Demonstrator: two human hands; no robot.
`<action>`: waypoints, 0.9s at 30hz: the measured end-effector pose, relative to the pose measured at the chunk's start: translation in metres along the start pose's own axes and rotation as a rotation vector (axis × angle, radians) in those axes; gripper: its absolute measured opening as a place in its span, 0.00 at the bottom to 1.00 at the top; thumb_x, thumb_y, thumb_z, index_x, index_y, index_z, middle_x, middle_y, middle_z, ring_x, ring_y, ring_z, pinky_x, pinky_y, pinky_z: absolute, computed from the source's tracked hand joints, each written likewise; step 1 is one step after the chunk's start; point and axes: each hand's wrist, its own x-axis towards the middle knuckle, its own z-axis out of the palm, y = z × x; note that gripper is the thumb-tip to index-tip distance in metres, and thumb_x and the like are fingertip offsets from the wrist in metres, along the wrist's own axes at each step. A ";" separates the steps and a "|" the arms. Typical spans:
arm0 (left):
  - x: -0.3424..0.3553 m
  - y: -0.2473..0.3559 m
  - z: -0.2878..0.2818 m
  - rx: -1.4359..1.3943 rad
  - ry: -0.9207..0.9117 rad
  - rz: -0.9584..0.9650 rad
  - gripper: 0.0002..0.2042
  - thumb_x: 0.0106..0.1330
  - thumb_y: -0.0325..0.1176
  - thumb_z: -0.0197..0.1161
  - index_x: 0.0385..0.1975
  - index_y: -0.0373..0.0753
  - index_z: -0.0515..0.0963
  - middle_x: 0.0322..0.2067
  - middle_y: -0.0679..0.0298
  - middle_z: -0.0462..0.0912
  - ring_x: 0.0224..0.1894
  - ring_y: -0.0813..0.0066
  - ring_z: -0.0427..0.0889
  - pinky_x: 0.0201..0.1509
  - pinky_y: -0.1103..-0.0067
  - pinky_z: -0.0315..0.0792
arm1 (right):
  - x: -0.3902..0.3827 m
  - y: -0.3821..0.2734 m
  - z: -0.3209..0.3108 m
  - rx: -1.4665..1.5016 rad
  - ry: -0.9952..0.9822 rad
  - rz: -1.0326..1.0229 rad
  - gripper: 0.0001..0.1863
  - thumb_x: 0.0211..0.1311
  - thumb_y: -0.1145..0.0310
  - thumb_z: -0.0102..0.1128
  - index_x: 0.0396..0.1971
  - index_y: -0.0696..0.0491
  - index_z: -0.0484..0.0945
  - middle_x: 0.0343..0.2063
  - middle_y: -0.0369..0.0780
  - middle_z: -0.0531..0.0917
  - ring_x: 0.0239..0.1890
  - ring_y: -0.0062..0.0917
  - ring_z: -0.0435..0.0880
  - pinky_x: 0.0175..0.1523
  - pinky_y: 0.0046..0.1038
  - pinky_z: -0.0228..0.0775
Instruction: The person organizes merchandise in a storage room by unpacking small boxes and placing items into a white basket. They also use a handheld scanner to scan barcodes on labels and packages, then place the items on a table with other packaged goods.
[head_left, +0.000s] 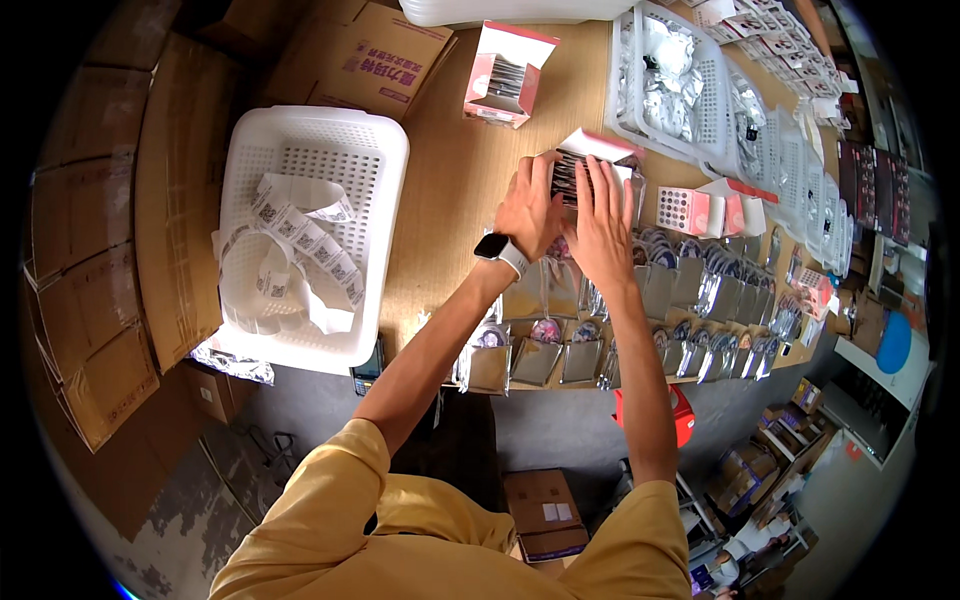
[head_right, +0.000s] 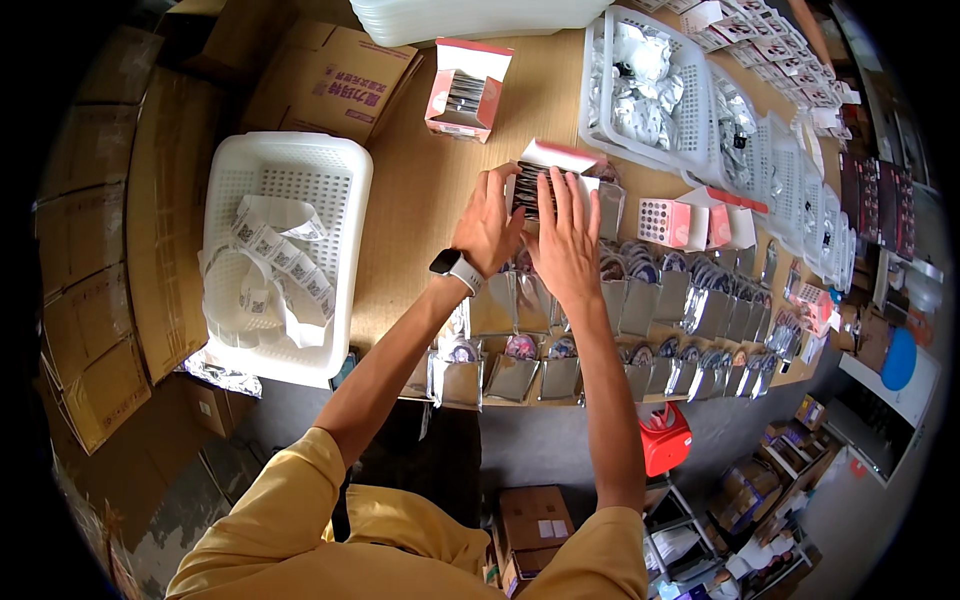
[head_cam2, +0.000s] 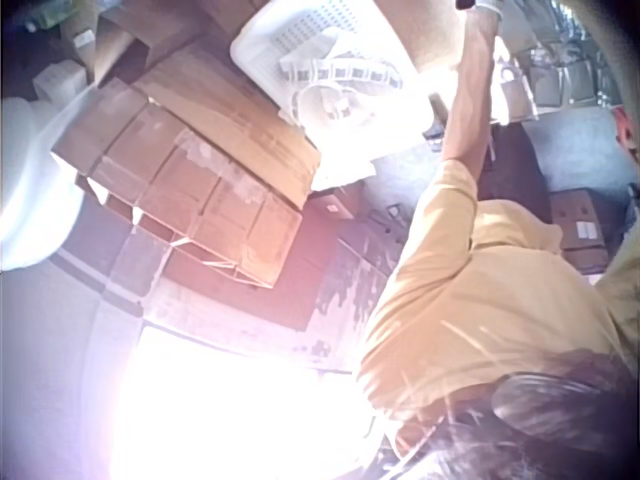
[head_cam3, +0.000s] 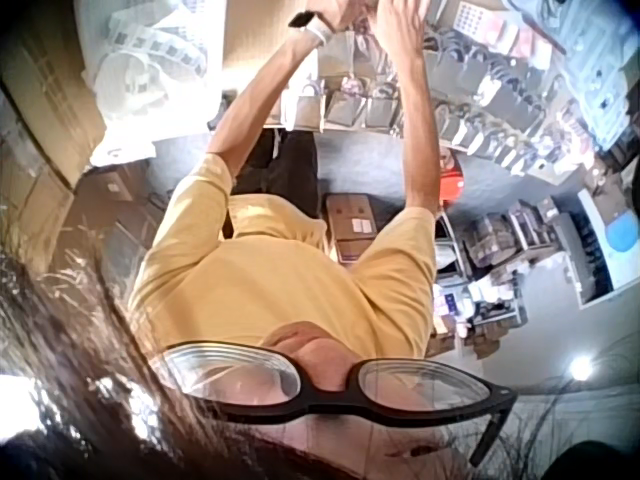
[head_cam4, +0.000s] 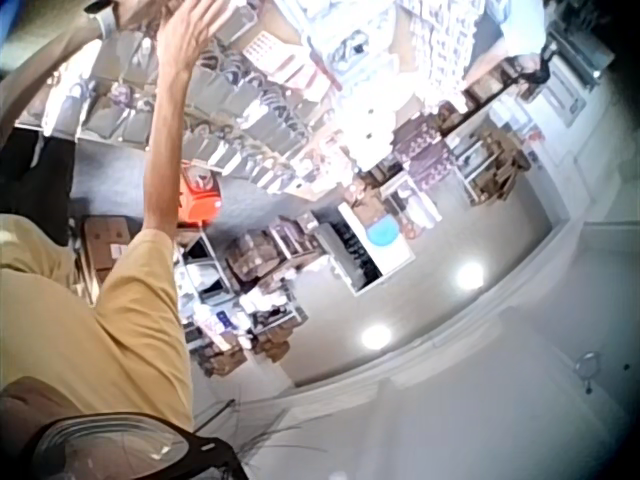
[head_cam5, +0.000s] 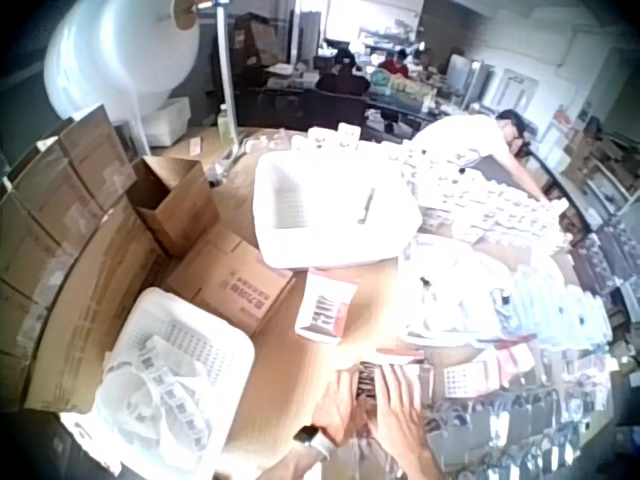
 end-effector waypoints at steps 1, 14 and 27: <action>0.000 -0.001 0.001 -0.037 -0.003 -0.010 0.24 0.61 0.20 0.57 0.58 0.39 0.63 0.50 0.46 0.71 0.43 0.43 0.77 0.45 0.62 0.74 | -0.003 0.001 -0.002 0.052 0.055 0.033 0.36 0.56 0.63 0.67 0.64 0.58 0.64 0.67 0.44 0.62 0.70 0.39 0.58 0.73 0.48 0.45; -0.003 -0.003 -0.010 -0.191 0.015 -0.137 0.23 0.63 0.20 0.57 0.57 0.46 0.69 0.44 0.47 0.81 0.39 0.52 0.84 0.38 0.68 0.79 | -0.018 0.025 0.029 1.308 0.248 0.608 0.18 0.67 0.82 0.51 0.55 0.57 0.75 0.50 0.40 0.81 0.44 0.18 0.81 0.49 0.25 0.82; -0.026 -0.027 -0.088 0.040 0.183 -0.207 0.23 0.67 0.22 0.53 0.62 0.35 0.60 0.46 0.44 0.81 0.45 0.46 0.83 0.46 0.62 0.77 | 0.015 -0.069 0.020 1.118 0.138 0.471 0.34 0.65 0.77 0.58 0.69 0.49 0.56 0.40 0.47 0.85 0.36 0.25 0.86 0.42 0.27 0.79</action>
